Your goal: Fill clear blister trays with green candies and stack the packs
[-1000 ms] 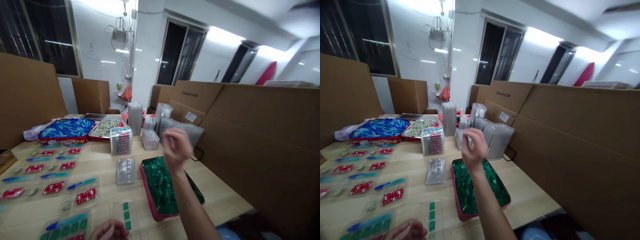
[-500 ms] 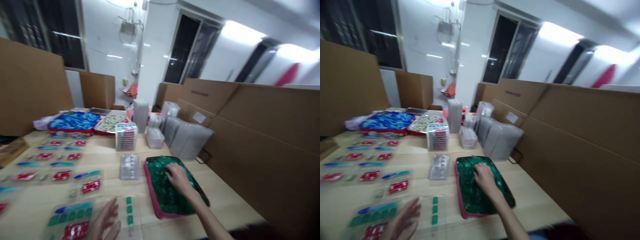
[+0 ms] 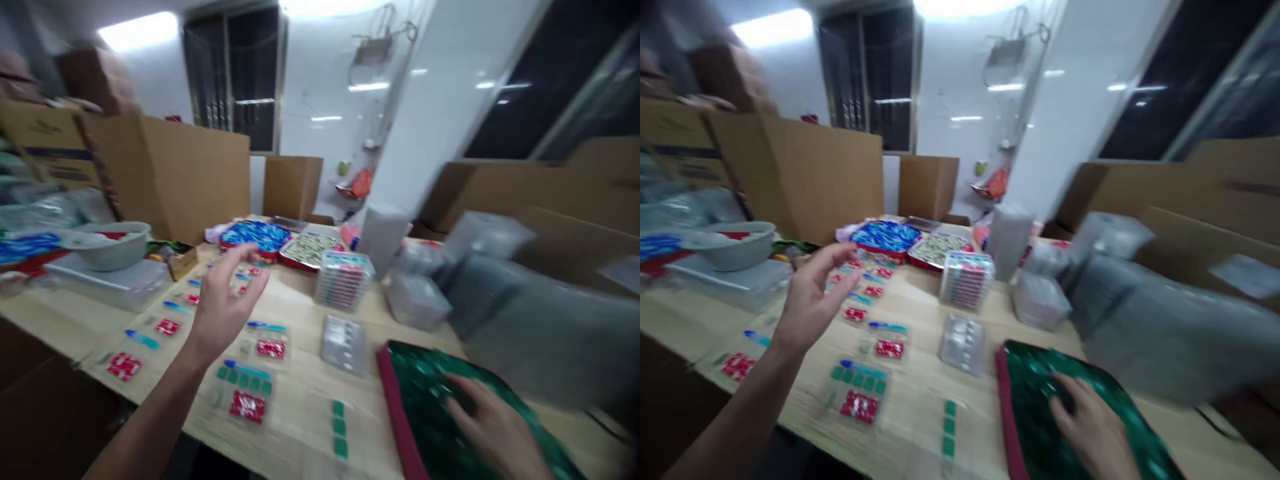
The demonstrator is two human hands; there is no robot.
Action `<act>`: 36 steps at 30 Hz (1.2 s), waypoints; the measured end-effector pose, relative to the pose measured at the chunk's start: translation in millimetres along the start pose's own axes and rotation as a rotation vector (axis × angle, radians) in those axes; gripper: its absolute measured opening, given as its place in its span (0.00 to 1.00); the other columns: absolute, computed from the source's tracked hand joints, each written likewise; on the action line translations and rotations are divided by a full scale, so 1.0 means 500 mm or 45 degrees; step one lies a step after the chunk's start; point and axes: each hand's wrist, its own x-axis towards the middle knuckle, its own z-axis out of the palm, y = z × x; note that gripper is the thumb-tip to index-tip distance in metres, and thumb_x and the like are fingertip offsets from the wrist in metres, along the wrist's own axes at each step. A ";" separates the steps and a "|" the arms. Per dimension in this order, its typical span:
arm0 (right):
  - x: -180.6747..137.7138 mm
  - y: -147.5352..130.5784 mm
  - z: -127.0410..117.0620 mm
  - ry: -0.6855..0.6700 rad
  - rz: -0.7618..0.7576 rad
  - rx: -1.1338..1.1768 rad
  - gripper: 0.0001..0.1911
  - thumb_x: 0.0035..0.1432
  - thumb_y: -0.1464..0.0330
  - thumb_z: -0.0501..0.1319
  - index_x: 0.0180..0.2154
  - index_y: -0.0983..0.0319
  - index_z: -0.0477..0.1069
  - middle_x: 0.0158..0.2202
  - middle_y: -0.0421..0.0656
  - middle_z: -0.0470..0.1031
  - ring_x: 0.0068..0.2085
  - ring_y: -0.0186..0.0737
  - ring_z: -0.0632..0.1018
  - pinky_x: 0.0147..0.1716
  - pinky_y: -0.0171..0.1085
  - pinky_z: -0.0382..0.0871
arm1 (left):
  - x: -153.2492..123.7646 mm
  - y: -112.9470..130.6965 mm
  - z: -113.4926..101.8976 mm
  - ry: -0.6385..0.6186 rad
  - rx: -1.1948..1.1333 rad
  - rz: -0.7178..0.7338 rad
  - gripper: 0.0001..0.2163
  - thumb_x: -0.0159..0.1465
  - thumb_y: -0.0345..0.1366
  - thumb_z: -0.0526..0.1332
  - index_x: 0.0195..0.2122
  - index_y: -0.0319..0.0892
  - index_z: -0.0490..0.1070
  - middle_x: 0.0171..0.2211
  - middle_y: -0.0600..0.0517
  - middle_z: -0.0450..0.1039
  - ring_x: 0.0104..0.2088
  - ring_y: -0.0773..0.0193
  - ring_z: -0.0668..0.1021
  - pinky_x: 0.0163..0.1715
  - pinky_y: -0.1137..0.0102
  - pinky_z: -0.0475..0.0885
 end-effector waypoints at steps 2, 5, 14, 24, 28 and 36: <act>-0.032 -0.040 -0.010 -0.179 0.152 0.408 0.14 0.44 0.60 0.59 0.33 0.60 0.75 0.32 0.46 0.78 0.33 0.46 0.78 0.33 0.40 0.72 | -0.092 -0.037 0.058 -0.304 -0.042 -0.214 0.08 0.57 0.36 0.62 0.36 0.41 0.74 0.37 0.49 0.76 0.41 0.58 0.76 0.44 0.65 0.68; -0.091 -0.115 0.005 -0.281 0.371 0.852 0.14 0.44 0.62 0.65 0.34 0.61 0.73 0.31 0.44 0.78 0.32 0.43 0.78 0.32 0.37 0.72 | -0.237 -0.072 0.146 -0.738 -0.351 -0.604 0.07 0.57 0.38 0.61 0.29 0.40 0.74 0.28 0.51 0.76 0.32 0.61 0.76 0.36 0.68 0.69; -0.223 -0.233 0.119 -0.223 0.099 0.939 0.10 0.50 0.77 0.58 0.34 0.61 0.74 0.31 0.42 0.74 0.34 0.39 0.76 0.34 0.34 0.70 | -0.415 -0.058 0.264 -0.682 -1.203 -1.647 0.18 0.43 0.46 0.72 0.24 0.37 0.70 0.20 0.54 0.70 0.21 0.68 0.73 0.24 0.72 0.68; -0.283 -0.232 0.097 -0.374 -0.074 0.831 0.11 0.56 0.75 0.59 0.40 0.59 0.73 0.37 0.44 0.76 0.40 0.40 0.77 0.39 0.35 0.72 | -0.449 -0.071 0.231 -0.660 -1.092 -1.620 0.08 0.42 0.28 0.65 0.23 0.39 0.67 0.17 0.58 0.68 0.19 0.71 0.70 0.22 0.74 0.66; -0.289 -0.204 0.105 -0.394 -0.044 0.762 0.11 0.56 0.74 0.58 0.41 0.60 0.73 0.36 0.45 0.77 0.36 0.39 0.77 0.36 0.35 0.73 | -0.463 -0.080 0.212 -0.763 -0.805 -1.361 0.09 0.45 0.28 0.63 0.28 0.40 0.67 0.25 0.54 0.72 0.24 0.68 0.73 0.24 0.74 0.67; -0.257 -0.183 0.107 -0.586 -0.175 0.562 0.11 0.56 0.76 0.55 0.39 0.60 0.73 0.36 0.45 0.77 0.39 0.42 0.77 0.40 0.39 0.71 | -0.482 -0.099 0.193 -0.883 -0.180 -0.741 0.05 0.53 0.28 0.56 0.30 0.41 0.70 0.28 0.50 0.73 0.30 0.61 0.76 0.34 0.68 0.71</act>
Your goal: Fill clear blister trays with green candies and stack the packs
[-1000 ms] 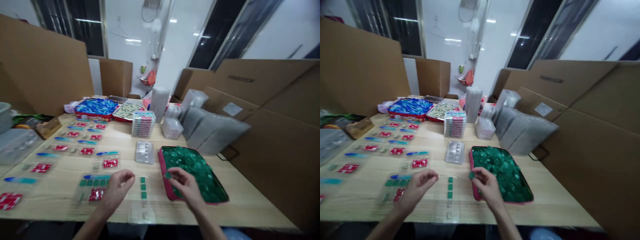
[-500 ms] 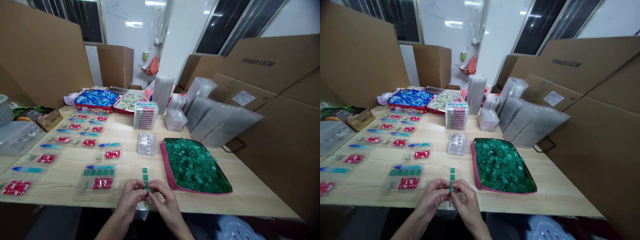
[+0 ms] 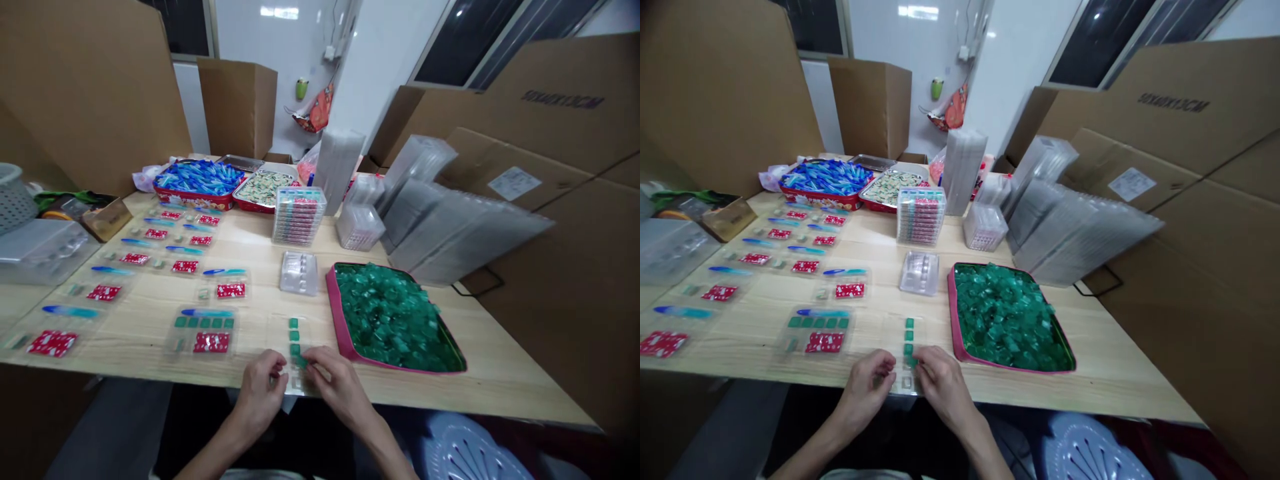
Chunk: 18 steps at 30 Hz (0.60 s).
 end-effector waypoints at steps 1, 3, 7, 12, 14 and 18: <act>0.002 -0.004 0.002 -0.043 -0.027 -0.044 0.12 0.56 0.77 0.54 0.38 0.60 0.73 0.36 0.45 0.77 0.38 0.42 0.76 0.39 0.39 0.71 | 0.000 -0.002 0.003 0.002 0.034 0.022 0.06 0.53 0.28 0.56 0.31 0.42 0.70 0.28 0.50 0.73 0.30 0.61 0.76 0.34 0.68 0.71; 0.002 -0.014 0.010 -0.105 -0.079 -0.134 0.13 0.57 0.78 0.53 0.38 0.60 0.73 0.35 0.45 0.77 0.38 0.42 0.76 0.38 0.38 0.70 | -0.001 -0.009 0.010 0.001 0.077 0.053 0.07 0.54 0.29 0.55 0.32 0.42 0.70 0.29 0.50 0.74 0.31 0.60 0.76 0.34 0.67 0.71; -0.001 -0.031 0.023 -0.138 -0.147 -0.234 0.13 0.58 0.78 0.53 0.37 0.60 0.74 0.34 0.45 0.76 0.37 0.40 0.75 0.37 0.35 0.69 | -0.001 -0.029 0.012 -0.029 0.099 0.094 0.07 0.56 0.32 0.54 0.33 0.42 0.70 0.31 0.49 0.75 0.32 0.59 0.78 0.34 0.67 0.73; -0.004 -0.022 -0.035 0.095 -0.093 -0.166 0.12 0.59 0.75 0.55 0.42 0.59 0.73 0.40 0.45 0.75 0.41 0.39 0.75 0.40 0.34 0.69 | 0.003 -0.042 0.005 -0.042 0.095 0.165 0.06 0.58 0.37 0.56 0.33 0.44 0.70 0.30 0.49 0.75 0.32 0.59 0.78 0.32 0.68 0.74; -0.005 0.000 -0.086 0.346 -0.002 -0.310 0.10 0.59 0.74 0.55 0.41 0.60 0.72 0.38 0.46 0.75 0.41 0.41 0.75 0.41 0.36 0.68 | 0.003 -0.038 0.003 -0.030 0.111 0.180 0.06 0.59 0.38 0.56 0.33 0.44 0.71 0.30 0.49 0.75 0.32 0.59 0.78 0.33 0.68 0.75; -0.004 0.063 -0.177 0.553 0.252 -0.891 0.08 0.54 0.76 0.57 0.34 0.61 0.73 0.32 0.46 0.76 0.37 0.45 0.73 0.39 0.41 0.63 | 0.004 -0.028 0.003 -0.003 0.158 0.189 0.07 0.59 0.39 0.56 0.33 0.44 0.70 0.30 0.50 0.75 0.31 0.59 0.78 0.32 0.67 0.75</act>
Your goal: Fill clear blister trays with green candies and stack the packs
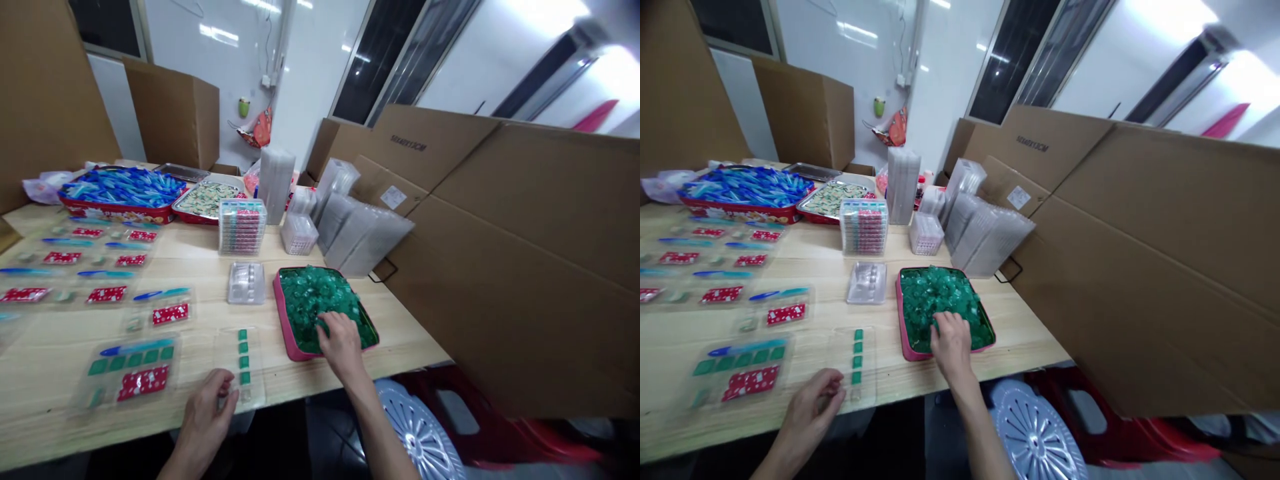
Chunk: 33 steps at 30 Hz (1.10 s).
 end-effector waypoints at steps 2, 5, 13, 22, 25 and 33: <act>0.009 0.031 0.001 -0.057 0.005 -0.127 0.10 0.51 0.79 0.58 0.33 0.61 0.74 0.32 0.47 0.76 0.37 0.46 0.72 0.38 0.41 0.62 | 0.002 0.001 0.000 -0.001 0.007 -0.003 0.07 0.59 0.39 0.56 0.33 0.44 0.70 0.30 0.50 0.75 0.30 0.59 0.78 0.32 0.67 0.75; 0.007 0.048 0.001 -0.081 0.028 0.006 0.11 0.50 0.78 0.58 0.34 0.61 0.75 0.34 0.47 0.78 0.39 0.47 0.73 0.39 0.43 0.63 | 0.002 -0.001 0.001 -0.015 0.013 -0.009 0.07 0.59 0.39 0.56 0.34 0.44 0.70 0.30 0.50 0.74 0.31 0.59 0.78 0.32 0.67 0.74; -0.024 -0.022 -0.017 -0.177 0.668 1.595 0.18 0.43 0.59 0.71 0.35 0.62 0.76 0.30 0.44 0.79 0.31 0.45 0.80 0.34 0.44 0.74 | 0.000 0.021 -0.005 -0.033 -0.011 0.016 0.06 0.60 0.37 0.55 0.34 0.43 0.69 0.31 0.50 0.74 0.33 0.59 0.77 0.34 0.68 0.72; -0.072 -0.123 0.028 -0.480 0.758 1.866 0.16 0.42 0.60 0.72 0.34 0.60 0.77 0.32 0.44 0.80 0.32 0.42 0.80 0.35 0.41 0.75 | -0.007 0.048 -0.024 0.042 -0.091 -0.037 0.04 0.58 0.32 0.57 0.29 0.43 0.71 0.27 0.51 0.72 0.30 0.60 0.75 0.31 0.69 0.68; -0.090 -0.135 0.044 -0.533 0.509 1.547 0.15 0.44 0.62 0.71 0.35 0.62 0.77 0.32 0.45 0.79 0.32 0.41 0.78 0.35 0.39 0.74 | -0.016 0.041 -0.028 0.053 -0.096 -0.021 0.05 0.58 0.31 0.56 0.29 0.43 0.71 0.27 0.51 0.72 0.30 0.60 0.74 0.31 0.69 0.67; -0.126 -0.179 0.057 -0.597 -0.284 0.867 0.09 0.57 0.77 0.57 0.36 0.60 0.72 0.34 0.44 0.76 0.37 0.41 0.74 0.37 0.38 0.69 | -0.026 0.029 -0.024 0.047 -0.026 0.022 0.07 0.56 0.27 0.55 0.31 0.42 0.71 0.31 0.49 0.73 0.35 0.58 0.75 0.36 0.66 0.69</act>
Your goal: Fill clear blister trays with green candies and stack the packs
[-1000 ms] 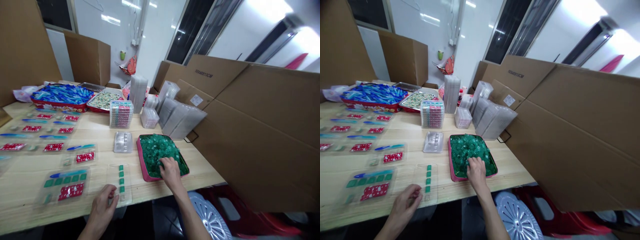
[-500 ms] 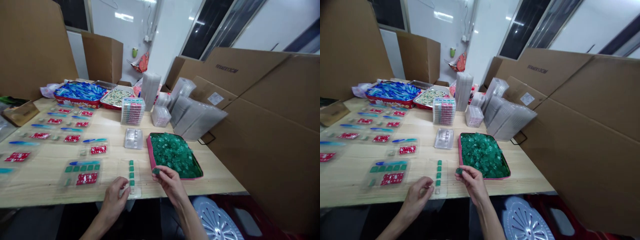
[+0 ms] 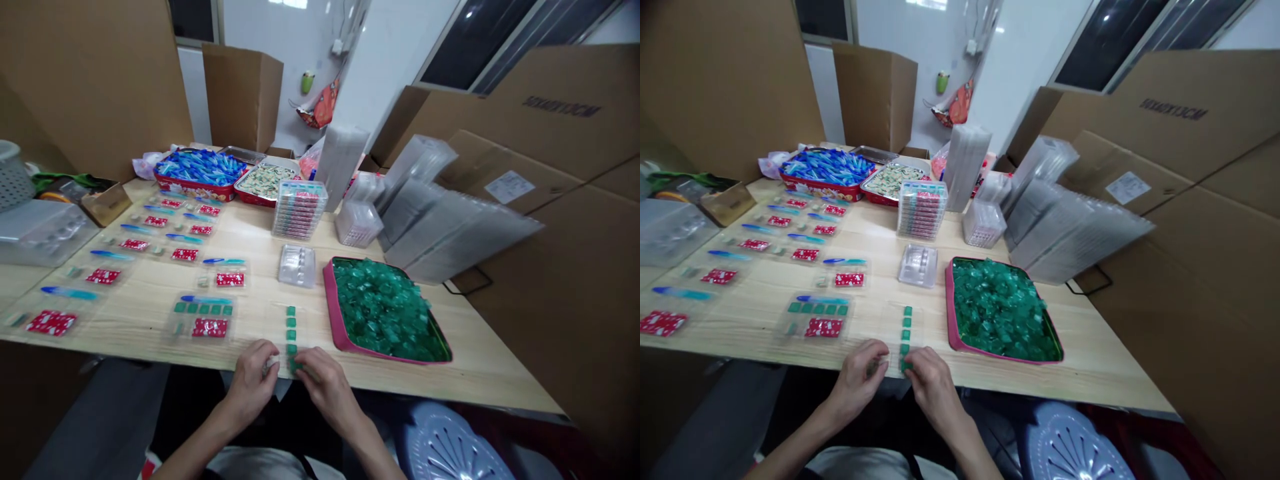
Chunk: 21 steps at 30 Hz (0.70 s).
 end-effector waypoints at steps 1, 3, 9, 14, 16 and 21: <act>0.002 -0.001 0.006 -0.019 -0.044 -0.060 0.09 0.57 0.77 0.56 0.36 0.60 0.72 0.34 0.44 0.75 0.37 0.41 0.74 0.36 0.38 0.69 | 0.000 -0.001 0.000 -0.001 0.006 0.005 0.07 0.56 0.27 0.55 0.32 0.43 0.71 0.31 0.49 0.73 0.35 0.58 0.75 0.37 0.66 0.69; 0.006 -0.001 0.017 -0.032 -0.112 -0.171 0.09 0.59 0.77 0.54 0.33 0.60 0.71 0.31 0.44 0.73 0.35 0.41 0.73 0.35 0.37 0.68 | -0.002 -0.003 0.001 -0.007 0.022 0.016 0.07 0.56 0.27 0.54 0.32 0.43 0.71 0.32 0.49 0.73 0.35 0.58 0.75 0.37 0.66 0.69; -0.001 -0.002 0.040 0.001 -0.112 -0.244 0.12 0.60 0.76 0.52 0.31 0.60 0.70 0.32 0.44 0.70 0.33 0.39 0.72 0.31 0.35 0.68 | -0.022 -0.016 0.017 -0.087 0.122 0.153 0.13 0.56 0.25 0.53 0.40 0.42 0.70 0.40 0.46 0.72 0.42 0.57 0.74 0.43 0.63 0.70; -0.032 -0.013 0.045 -0.067 -0.074 0.071 0.13 0.60 0.75 0.51 0.33 0.60 0.73 0.34 0.46 0.71 0.35 0.40 0.75 0.34 0.35 0.73 | -0.060 -0.041 0.046 -0.098 0.441 0.544 0.22 0.54 0.24 0.54 0.51 0.36 0.65 0.45 0.39 0.70 0.43 0.50 0.71 0.43 0.54 0.67; -0.044 0.010 0.031 -0.036 -0.049 0.174 0.11 0.60 0.73 0.54 0.34 0.59 0.74 0.35 0.47 0.74 0.37 0.41 0.77 0.36 0.35 0.74 | -0.066 -0.047 0.048 -0.090 0.528 0.661 0.17 0.57 0.26 0.51 0.47 0.35 0.68 0.38 0.39 0.72 0.37 0.51 0.71 0.36 0.56 0.67; -0.032 0.140 -0.009 0.368 0.185 0.245 0.15 0.52 0.70 0.59 0.42 0.57 0.75 0.45 0.48 0.76 0.46 0.49 0.78 0.44 0.41 0.75 | -0.054 -0.057 0.025 0.028 0.435 0.704 0.15 0.62 0.29 0.49 0.46 0.38 0.71 0.29 0.42 0.72 0.32 0.54 0.72 0.31 0.62 0.65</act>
